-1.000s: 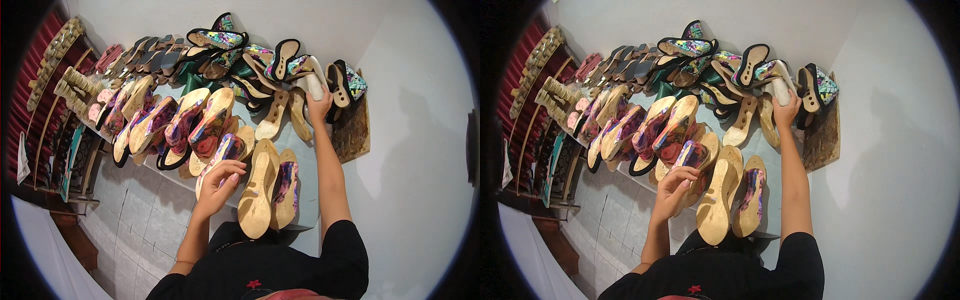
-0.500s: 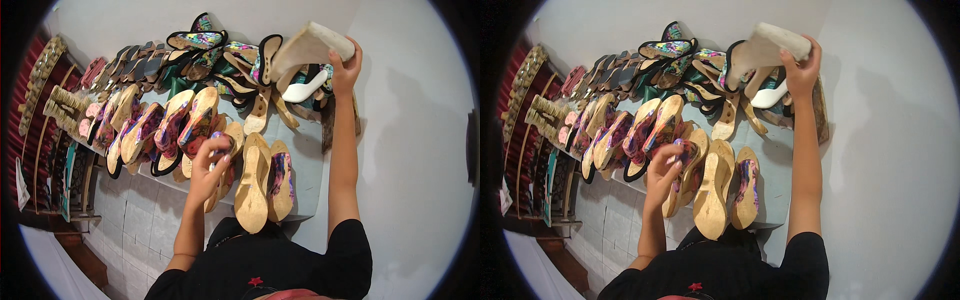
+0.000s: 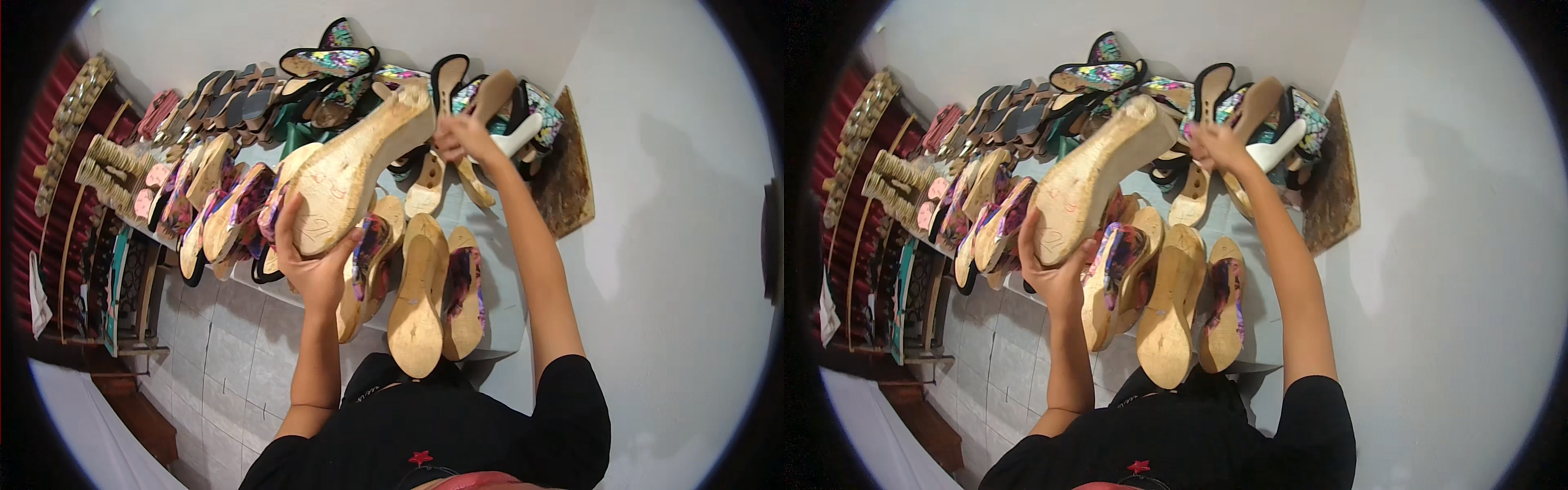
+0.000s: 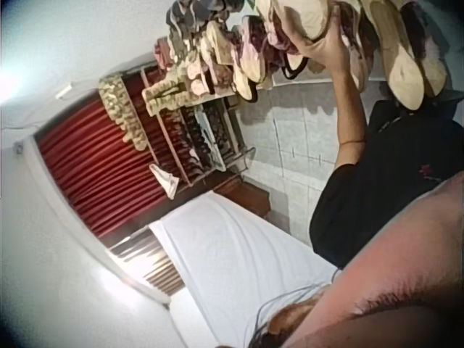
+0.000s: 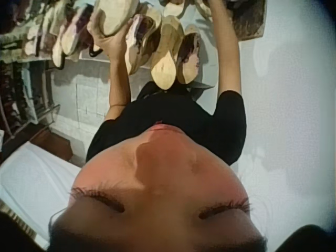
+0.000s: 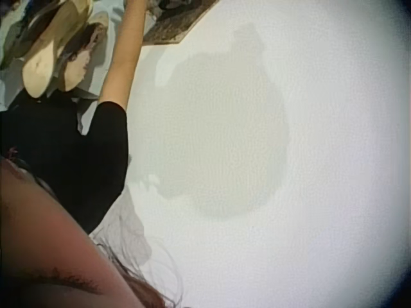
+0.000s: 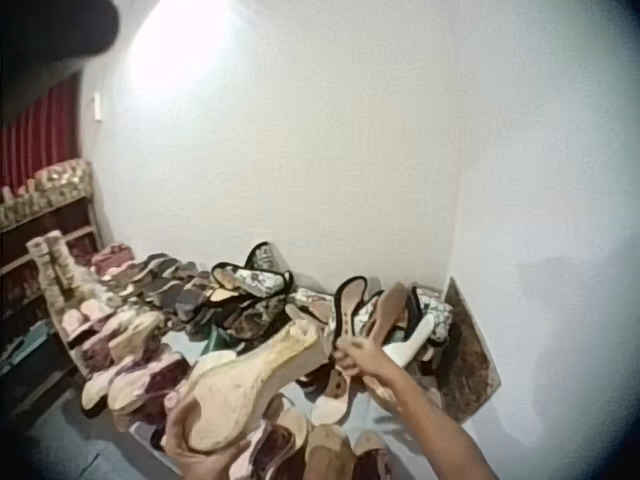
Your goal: Organizing and inspecting various shoe heels and soles on a workbench.
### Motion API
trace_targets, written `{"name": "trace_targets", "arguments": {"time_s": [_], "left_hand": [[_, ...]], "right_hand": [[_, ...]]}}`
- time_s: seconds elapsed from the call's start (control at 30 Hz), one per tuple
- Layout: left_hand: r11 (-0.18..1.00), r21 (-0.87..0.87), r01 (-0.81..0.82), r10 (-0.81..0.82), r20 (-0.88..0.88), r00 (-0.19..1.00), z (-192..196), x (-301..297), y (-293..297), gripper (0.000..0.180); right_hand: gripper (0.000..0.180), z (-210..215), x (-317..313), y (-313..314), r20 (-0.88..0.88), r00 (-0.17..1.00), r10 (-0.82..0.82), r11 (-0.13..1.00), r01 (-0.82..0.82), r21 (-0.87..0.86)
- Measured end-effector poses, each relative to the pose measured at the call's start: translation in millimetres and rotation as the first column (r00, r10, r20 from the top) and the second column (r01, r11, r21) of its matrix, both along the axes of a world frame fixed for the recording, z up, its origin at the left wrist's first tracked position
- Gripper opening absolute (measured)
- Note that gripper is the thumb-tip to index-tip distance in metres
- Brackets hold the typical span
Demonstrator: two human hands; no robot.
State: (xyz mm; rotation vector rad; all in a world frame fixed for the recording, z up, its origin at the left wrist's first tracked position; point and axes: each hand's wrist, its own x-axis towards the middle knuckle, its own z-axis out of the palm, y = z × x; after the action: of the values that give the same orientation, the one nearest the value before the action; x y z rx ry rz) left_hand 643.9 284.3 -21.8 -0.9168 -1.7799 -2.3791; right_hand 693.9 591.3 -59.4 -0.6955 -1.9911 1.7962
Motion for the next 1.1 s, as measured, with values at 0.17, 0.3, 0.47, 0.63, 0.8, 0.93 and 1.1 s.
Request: {"name": "trace_targets", "arguments": {"time_s": [0.17,0.3,0.47,0.63,0.8,0.93,1.1], "left_hand": [[0.993,0.022,-0.119,0.120,-0.014,0.993,-16.0,-14.2,-29.2,0.072],[0.988,-0.004,-0.156,0.156,0.000,0.988,-19.2,-15.7,-38.7,0.072],[0.978,0.008,-0.209,0.209,0.016,0.978,-29.4,-23.3,-56.4,0.073],[0.967,-0.068,-0.246,0.241,-0.065,0.968,-33.3,-26.6,-59.8,0.075],[0.974,-0.048,-0.220,0.220,-0.008,0.975,-29.8,-22.4,-58.9,0.072],[0.985,-0.031,-0.170,0.171,0.012,0.985,-28.6,-16.2,-53.5,0.073],[0.988,-0.069,-0.140,0.139,-0.018,0.990,-32.0,-13.7,-50.2,0.074]], "right_hand": [[0.059,-138.9,-34.7,-3.2,0.623,0.745,-0.238,0.955,0.063,0.289],[0.052,-208.4,-36.3,19.9,0.623,0.679,-0.388,0.868,0.044,0.494],[0.046,-199.6,-54.8,-4.5,0.608,0.612,-0.506,0.855,0.260,0.449],[0.035,-190.5,-52.6,-8.6,0.499,0.629,-0.596,0.801,0.425,0.422],[0.025,-177.1,-44.9,-16.2,0.424,0.607,-0.672,0.733,0.463,0.498],[0.017,-160.2,-34.2,-14.3,0.349,0.683,-0.642,0.716,0.371,0.591],[0.018,-136.0,-21.3,4.1,0.421,0.698,-0.579,0.709,0.177,0.683]]}}
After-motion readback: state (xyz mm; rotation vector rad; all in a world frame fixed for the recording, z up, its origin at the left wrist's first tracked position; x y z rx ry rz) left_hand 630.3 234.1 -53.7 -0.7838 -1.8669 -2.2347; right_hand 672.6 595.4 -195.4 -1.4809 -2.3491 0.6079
